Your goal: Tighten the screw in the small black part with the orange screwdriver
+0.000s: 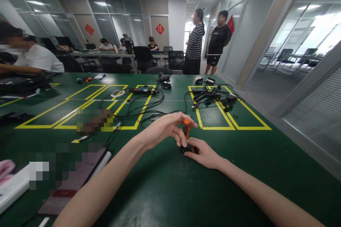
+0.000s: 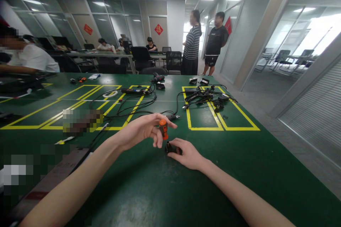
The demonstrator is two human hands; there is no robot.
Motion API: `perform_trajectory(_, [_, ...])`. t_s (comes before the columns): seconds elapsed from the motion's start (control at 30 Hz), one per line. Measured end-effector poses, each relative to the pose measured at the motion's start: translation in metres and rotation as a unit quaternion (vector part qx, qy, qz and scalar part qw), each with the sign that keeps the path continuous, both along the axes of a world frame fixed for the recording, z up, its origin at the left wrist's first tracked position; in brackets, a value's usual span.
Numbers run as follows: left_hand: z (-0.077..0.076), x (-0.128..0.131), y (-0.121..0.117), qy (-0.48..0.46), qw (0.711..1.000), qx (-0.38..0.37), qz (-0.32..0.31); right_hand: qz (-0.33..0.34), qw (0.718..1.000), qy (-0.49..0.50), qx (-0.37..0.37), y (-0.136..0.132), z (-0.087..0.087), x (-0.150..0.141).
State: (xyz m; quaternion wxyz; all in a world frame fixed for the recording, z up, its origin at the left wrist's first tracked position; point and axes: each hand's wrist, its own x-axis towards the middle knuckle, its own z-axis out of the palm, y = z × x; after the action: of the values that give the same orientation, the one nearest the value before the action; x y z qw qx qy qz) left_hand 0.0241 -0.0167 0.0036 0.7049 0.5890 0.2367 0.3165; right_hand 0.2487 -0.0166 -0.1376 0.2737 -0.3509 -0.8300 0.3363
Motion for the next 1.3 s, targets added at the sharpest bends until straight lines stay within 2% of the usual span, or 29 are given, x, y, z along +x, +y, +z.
perform_trajectory(0.37, [0.0009,-0.0023,-0.0032,0.045,0.997,0.059,0.032,-0.004,1.000,0.002,0.012,-0.0003,0.0001,0.0000])
perform_trajectory(0.63, [-0.0017,-0.0012,-0.0004,0.027,0.998,0.034,0.047,-0.006,1.000,-0.001,0.011,0.0003,-0.0007,-0.0005])
perform_trajectory(0.9, [0.0012,-0.0027,-0.0015,0.056,0.994,0.061,0.066,-0.004,1.000,0.001,0.013,0.0006,-0.0013,0.0005])
perform_trajectory(1.1, [0.0043,-0.0051,0.0021,0.022,0.998,0.014,0.062,-0.006,1.000,-0.008,0.012,0.0001,0.0003,0.0008])
perform_trajectory(1.3, [0.0048,-0.0044,-0.0018,0.047,0.995,0.045,0.072,-0.002,1.000,0.000,0.010,0.0004,-0.0003,0.0005])
